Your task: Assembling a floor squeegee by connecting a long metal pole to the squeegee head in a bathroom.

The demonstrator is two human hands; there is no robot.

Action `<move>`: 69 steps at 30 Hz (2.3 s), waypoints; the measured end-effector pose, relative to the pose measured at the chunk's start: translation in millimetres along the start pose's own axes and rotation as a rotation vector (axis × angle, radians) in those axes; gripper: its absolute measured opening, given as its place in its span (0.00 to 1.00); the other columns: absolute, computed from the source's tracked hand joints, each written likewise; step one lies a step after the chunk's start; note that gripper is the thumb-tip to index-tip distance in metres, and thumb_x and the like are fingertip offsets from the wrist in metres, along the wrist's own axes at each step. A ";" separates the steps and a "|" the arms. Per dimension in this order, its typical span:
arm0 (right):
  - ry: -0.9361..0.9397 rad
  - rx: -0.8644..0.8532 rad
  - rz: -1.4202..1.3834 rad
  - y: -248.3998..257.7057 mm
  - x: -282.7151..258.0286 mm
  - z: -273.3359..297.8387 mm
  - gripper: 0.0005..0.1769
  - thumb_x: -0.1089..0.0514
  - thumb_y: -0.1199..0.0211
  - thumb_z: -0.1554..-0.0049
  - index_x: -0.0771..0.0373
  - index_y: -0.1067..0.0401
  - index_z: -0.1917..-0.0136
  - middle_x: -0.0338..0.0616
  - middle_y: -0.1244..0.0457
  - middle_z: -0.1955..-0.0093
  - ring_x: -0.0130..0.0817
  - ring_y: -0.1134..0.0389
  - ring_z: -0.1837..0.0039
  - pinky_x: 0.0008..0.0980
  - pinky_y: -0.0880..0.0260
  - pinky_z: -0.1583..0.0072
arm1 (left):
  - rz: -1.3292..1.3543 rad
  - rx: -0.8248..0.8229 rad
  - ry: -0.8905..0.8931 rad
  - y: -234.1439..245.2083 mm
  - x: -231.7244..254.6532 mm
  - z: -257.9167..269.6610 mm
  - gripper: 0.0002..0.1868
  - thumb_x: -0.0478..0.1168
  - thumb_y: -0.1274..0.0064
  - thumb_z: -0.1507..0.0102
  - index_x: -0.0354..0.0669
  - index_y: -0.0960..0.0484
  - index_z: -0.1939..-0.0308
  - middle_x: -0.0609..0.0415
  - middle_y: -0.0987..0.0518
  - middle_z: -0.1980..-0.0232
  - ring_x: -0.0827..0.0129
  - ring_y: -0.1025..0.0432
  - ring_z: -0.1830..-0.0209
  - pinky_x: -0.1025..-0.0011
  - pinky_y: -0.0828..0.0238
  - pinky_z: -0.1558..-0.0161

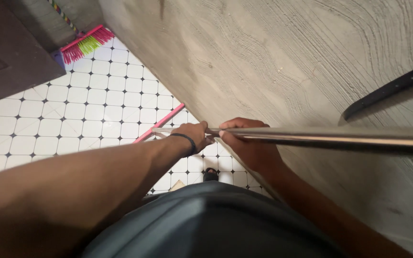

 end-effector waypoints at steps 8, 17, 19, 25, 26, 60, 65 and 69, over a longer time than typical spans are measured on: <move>0.081 0.024 -0.083 -3.0 -22.4 -6.5 0.12 0.54 0.34 0.48 0.60 0.20 0.52 0.39 0.30 0.65 0.25 0.31 0.61 0.28 0.30 0.56 | -0.076 0.242 0.056 26.7 -2.2 28.5 0.21 0.57 0.46 0.38 0.51 0.17 0.48 0.46 0.16 0.52 0.52 0.22 0.49 0.53 0.25 0.49; 0.245 0.041 -0.101 -1.0 -35.3 -18.5 0.10 0.56 0.34 0.46 0.61 0.21 0.52 0.38 0.32 0.66 0.24 0.34 0.63 0.27 0.34 0.58 | -0.086 0.360 0.033 56.5 4.5 51.3 0.16 0.53 0.44 0.40 0.53 0.14 0.53 0.46 0.16 0.57 0.52 0.21 0.54 0.54 0.24 0.52; 0.237 0.033 -0.111 -0.6 -39.5 -26.8 0.09 0.56 0.35 0.45 0.60 0.21 0.52 0.39 0.33 0.67 0.25 0.36 0.64 0.27 0.36 0.60 | -0.098 0.404 0.028 66.4 3.1 55.1 0.16 0.53 0.43 0.40 0.54 0.14 0.53 0.45 0.16 0.57 0.51 0.21 0.55 0.53 0.24 0.53; 0.372 -0.070 -0.218 -25.8 -50.7 -58.4 0.10 0.57 0.34 0.43 0.62 0.23 0.50 0.35 0.34 0.66 0.21 0.35 0.63 0.25 0.33 0.59 | -0.057 0.473 0.113 79.8 -32.3 40.9 0.17 0.54 0.41 0.40 0.56 0.13 0.51 0.45 0.15 0.58 0.51 0.21 0.55 0.53 0.24 0.52; 0.410 -0.096 -0.273 -31.2 -53.3 -63.1 0.10 0.57 0.34 0.42 0.63 0.22 0.49 0.36 0.34 0.65 0.22 0.34 0.61 0.25 0.33 0.58 | -0.064 0.491 0.129 81.6 -39.3 38.0 0.16 0.53 0.42 0.40 0.56 0.14 0.50 0.46 0.16 0.57 0.52 0.21 0.53 0.53 0.25 0.52; 0.184 -0.093 -0.108 17.8 -14.4 -31.6 0.13 0.52 0.31 0.49 0.61 0.19 0.54 0.35 0.30 0.67 0.22 0.33 0.63 0.25 0.32 0.59 | 0.080 0.014 0.059 23.4 11.7 0.3 0.31 0.63 0.44 0.39 0.44 0.22 0.44 0.41 0.18 0.47 0.49 0.22 0.45 0.57 0.26 0.44; 0.176 -0.181 -0.172 -7.7 -31.7 -60.0 0.25 0.47 0.27 0.50 0.63 0.25 0.44 0.43 0.32 0.62 0.27 0.33 0.59 0.30 0.31 0.57 | 0.259 0.173 0.095 26.0 -28.6 -32.5 0.29 0.58 0.41 0.41 0.45 0.21 0.44 0.43 0.18 0.44 0.52 0.23 0.43 0.59 0.27 0.42; 0.144 -0.163 -0.354 -35.8 -41.9 -78.9 0.50 0.44 0.22 0.58 0.63 0.40 0.29 0.50 0.39 0.40 0.36 0.32 0.41 0.37 0.23 0.47 | 0.359 0.247 0.160 52.3 -42.2 -28.3 0.28 0.56 0.40 0.43 0.45 0.20 0.44 0.45 0.17 0.44 0.55 0.22 0.43 0.61 0.26 0.43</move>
Point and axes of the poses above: each hand's wrist, its own z-axis away from the middle knuckle, its own y-axis out of the back of the hand, x = y × z, the point moved 8 cm from there along -z, towards the middle knuckle
